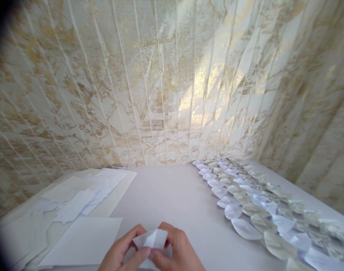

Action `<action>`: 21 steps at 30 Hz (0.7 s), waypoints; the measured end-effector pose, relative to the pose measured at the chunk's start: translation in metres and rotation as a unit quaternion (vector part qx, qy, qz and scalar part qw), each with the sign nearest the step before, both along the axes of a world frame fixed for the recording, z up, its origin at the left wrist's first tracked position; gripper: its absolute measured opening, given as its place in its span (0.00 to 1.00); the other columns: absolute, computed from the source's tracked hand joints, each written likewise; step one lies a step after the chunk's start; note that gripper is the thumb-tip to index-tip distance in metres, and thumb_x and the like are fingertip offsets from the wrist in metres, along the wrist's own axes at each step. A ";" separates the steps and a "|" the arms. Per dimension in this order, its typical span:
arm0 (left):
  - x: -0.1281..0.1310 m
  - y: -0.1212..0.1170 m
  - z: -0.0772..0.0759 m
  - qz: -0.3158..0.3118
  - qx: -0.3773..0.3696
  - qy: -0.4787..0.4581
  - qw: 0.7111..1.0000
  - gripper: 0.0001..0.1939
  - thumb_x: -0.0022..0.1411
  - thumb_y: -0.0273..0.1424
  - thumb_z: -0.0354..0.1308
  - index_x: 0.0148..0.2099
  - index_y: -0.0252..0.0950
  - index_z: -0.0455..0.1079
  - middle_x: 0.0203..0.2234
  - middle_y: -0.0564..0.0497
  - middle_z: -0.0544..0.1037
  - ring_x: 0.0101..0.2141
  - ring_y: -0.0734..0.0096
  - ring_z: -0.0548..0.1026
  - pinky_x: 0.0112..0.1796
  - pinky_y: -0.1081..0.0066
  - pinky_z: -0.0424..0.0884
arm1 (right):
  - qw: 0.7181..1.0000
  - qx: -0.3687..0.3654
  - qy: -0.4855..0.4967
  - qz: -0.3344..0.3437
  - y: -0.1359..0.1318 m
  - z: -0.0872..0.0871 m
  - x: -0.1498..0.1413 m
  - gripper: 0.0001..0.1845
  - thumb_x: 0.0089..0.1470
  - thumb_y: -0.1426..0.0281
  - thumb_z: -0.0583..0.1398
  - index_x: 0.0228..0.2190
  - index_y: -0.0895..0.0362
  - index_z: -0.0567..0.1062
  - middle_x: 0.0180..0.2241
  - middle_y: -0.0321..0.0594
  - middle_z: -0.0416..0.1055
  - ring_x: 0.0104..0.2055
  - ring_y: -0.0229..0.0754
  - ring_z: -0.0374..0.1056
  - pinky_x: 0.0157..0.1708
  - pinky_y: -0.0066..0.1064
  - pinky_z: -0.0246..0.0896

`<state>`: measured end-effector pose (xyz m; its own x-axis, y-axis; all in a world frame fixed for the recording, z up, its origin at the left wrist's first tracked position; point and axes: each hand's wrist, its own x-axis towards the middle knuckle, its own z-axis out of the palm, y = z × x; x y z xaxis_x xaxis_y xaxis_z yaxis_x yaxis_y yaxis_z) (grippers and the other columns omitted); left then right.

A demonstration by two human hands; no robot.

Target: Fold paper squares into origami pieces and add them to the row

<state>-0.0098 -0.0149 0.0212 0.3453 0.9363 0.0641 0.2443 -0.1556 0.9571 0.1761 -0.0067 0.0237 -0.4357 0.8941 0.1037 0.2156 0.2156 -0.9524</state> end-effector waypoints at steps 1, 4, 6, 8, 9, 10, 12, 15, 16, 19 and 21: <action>0.000 -0.001 -0.002 0.005 0.004 0.001 1.000 0.15 0.62 0.45 0.55 0.32 0.39 0.64 0.24 0.58 0.63 0.28 0.71 0.65 0.34 0.71 0.61 | 1.000 0.022 -0.012 -0.015 0.000 0.000 0.000 0.08 0.52 0.66 0.61 0.26 0.57 0.70 0.26 0.34 0.66 0.31 0.40 0.64 0.32 0.28 0.57; 0.000 -0.001 -0.007 0.051 0.061 0.019 0.997 0.08 0.59 0.38 0.58 0.34 0.40 0.67 0.28 0.55 0.68 0.31 0.68 0.68 0.37 0.70 0.64 | 0.988 0.132 -0.061 -0.043 0.003 -0.002 0.005 0.05 0.54 0.71 0.56 0.26 0.55 0.67 0.27 0.34 0.67 0.30 0.39 0.64 0.31 0.28 0.57; -0.001 -0.001 -0.010 0.078 0.136 0.041 0.987 0.13 0.53 0.30 0.60 0.42 0.42 0.69 0.36 0.53 0.73 0.36 0.64 0.70 0.41 0.68 0.66 | 0.954 0.264 -0.134 -0.048 0.005 -0.004 0.009 0.05 0.50 0.76 0.55 0.27 0.54 0.65 0.29 0.35 0.68 0.29 0.39 0.64 0.31 0.29 0.55; -0.004 0.000 -0.013 0.075 0.226 0.087 0.967 0.22 0.47 0.22 0.57 0.46 0.44 0.68 0.42 0.51 0.73 0.41 0.62 0.70 0.44 0.66 0.66 | 0.887 0.401 -0.223 -0.051 0.007 -0.006 0.011 0.09 0.45 0.80 0.56 0.27 0.54 0.63 0.28 0.35 0.69 0.28 0.40 0.62 0.29 0.31 0.51; -0.006 0.001 -0.014 0.059 0.268 0.120 0.954 0.23 0.45 0.19 0.54 0.44 0.44 0.68 0.42 0.52 0.73 0.42 0.62 0.70 0.44 0.66 0.66 | 0.851 0.451 -0.263 -0.053 0.008 -0.007 0.012 0.10 0.43 0.80 0.56 0.26 0.53 0.63 0.27 0.35 0.69 0.27 0.41 0.60 0.29 0.32 0.49; -0.008 0.001 -0.014 0.039 0.300 0.159 0.940 0.23 0.44 0.17 0.52 0.41 0.43 0.68 0.40 0.52 0.73 0.41 0.63 0.70 0.43 0.65 0.66 | 0.822 0.484 -0.295 -0.056 0.008 -0.008 0.012 0.11 0.43 0.80 0.57 0.26 0.53 0.62 0.27 0.35 0.69 0.27 0.42 0.59 0.29 0.33 0.48; -0.011 0.004 -0.016 0.003 0.331 0.245 0.911 0.18 0.43 0.15 0.50 0.34 0.41 0.66 0.36 0.53 0.74 0.38 0.64 0.70 0.40 0.65 0.65 | 0.786 0.516 -0.337 -0.056 0.009 -0.010 0.010 0.11 0.45 0.80 0.58 0.26 0.53 0.62 0.26 0.35 0.69 0.27 0.43 0.59 0.29 0.34 0.47; -0.013 0.008 -0.018 -0.013 0.318 0.336 0.887 0.16 0.43 0.15 0.49 0.32 0.39 0.64 0.36 0.51 0.76 0.38 0.62 0.71 0.39 0.63 0.66 | 0.770 0.526 -0.360 -0.040 0.011 -0.016 0.008 0.10 0.50 0.79 0.59 0.28 0.53 0.63 0.28 0.35 0.69 0.28 0.43 0.59 0.30 0.35 0.48; -0.013 0.009 -0.019 -0.013 0.313 0.347 0.884 0.17 0.42 0.14 0.49 0.33 0.38 0.64 0.37 0.50 0.76 0.39 0.61 0.71 0.39 0.62 0.66 | 0.772 0.521 -0.363 -0.034 0.012 -0.019 0.007 0.10 0.51 0.79 0.59 0.28 0.53 0.63 0.29 0.35 0.69 0.29 0.43 0.60 0.30 0.35 0.48; -0.012 0.010 -0.024 -0.040 0.318 0.344 0.883 0.24 0.43 0.12 0.48 0.42 0.37 0.67 0.42 0.50 0.77 0.42 0.62 0.71 0.43 0.63 0.67 | 0.792 0.487 -0.367 -0.017 0.014 -0.026 0.008 0.10 0.51 0.76 0.61 0.30 0.53 0.64 0.31 0.34 0.71 0.30 0.42 0.61 0.30 0.34 0.49; -0.012 0.010 -0.027 -0.055 0.331 0.341 0.878 0.28 0.46 0.12 0.48 0.47 0.38 0.67 0.44 0.51 0.76 0.44 0.62 0.71 0.44 0.64 0.67 | 0.810 0.460 -0.363 -0.007 0.015 -0.028 0.010 0.11 0.49 0.75 0.63 0.31 0.53 0.65 0.33 0.34 0.72 0.31 0.42 0.63 0.31 0.34 0.50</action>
